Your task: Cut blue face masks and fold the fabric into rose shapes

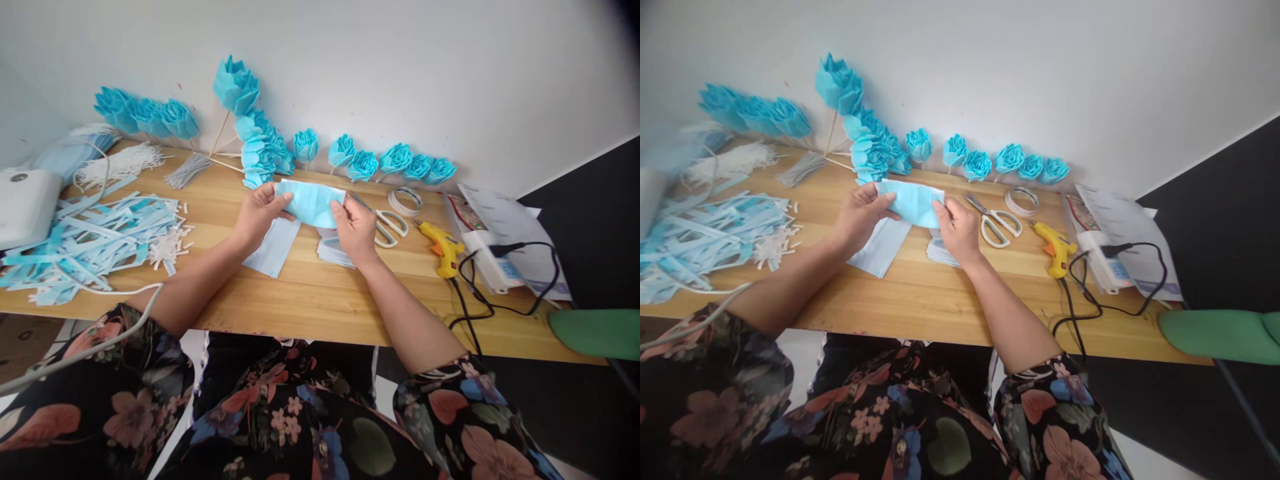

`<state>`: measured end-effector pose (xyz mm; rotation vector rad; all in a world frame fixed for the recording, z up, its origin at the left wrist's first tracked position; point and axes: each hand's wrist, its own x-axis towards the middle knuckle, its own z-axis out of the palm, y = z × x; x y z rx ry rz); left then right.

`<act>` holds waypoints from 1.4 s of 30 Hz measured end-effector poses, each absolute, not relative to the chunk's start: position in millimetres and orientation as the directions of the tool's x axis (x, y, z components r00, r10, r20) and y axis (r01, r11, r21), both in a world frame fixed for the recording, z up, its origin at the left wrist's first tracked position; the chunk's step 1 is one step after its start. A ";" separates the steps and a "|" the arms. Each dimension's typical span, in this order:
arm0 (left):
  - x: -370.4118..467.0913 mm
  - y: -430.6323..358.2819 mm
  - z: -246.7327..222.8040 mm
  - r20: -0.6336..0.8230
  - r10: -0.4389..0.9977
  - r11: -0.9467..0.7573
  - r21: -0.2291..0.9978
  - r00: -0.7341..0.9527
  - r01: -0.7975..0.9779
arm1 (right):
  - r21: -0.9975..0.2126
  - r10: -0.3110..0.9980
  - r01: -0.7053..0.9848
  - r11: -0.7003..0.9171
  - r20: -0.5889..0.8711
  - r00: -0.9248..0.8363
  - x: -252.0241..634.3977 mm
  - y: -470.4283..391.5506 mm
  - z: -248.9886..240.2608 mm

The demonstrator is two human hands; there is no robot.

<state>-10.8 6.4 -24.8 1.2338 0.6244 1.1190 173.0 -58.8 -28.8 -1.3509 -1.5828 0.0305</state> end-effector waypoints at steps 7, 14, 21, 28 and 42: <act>-11.3 8.2 -23.3 0.172 0.933 -0.059 0.939 0.315 -0.339 | -0.606 0.728 0.712 0.356 0.657 0.196 173.2 -58.3 -29.2; -11.2 4.8 -21.1 0.167 0.924 -0.054 0.948 0.345 -0.314 | -0.599 0.709 0.731 0.327 0.667 0.230 175.1 -57.3 -29.4; -9.1 0.9 -24.1 0.176 0.884 -0.048 0.955 0.432 -0.292 | -0.593 0.752 0.712 0.376 0.644 0.139 172.1 -59.2 -29.9; -7.5 -4.7 -25.0 0.184 0.825 -0.044 0.964 0.534 -0.263 | -0.537 0.801 0.720 0.440 0.598 -0.044 166.2 -60.9 -31.6; -11.2 7.0 -23.3 0.179 0.935 -0.084 0.950 0.305 -0.300 | -0.546 0.681 0.762 0.349 0.706 0.194 174.1 -58.2 -30.4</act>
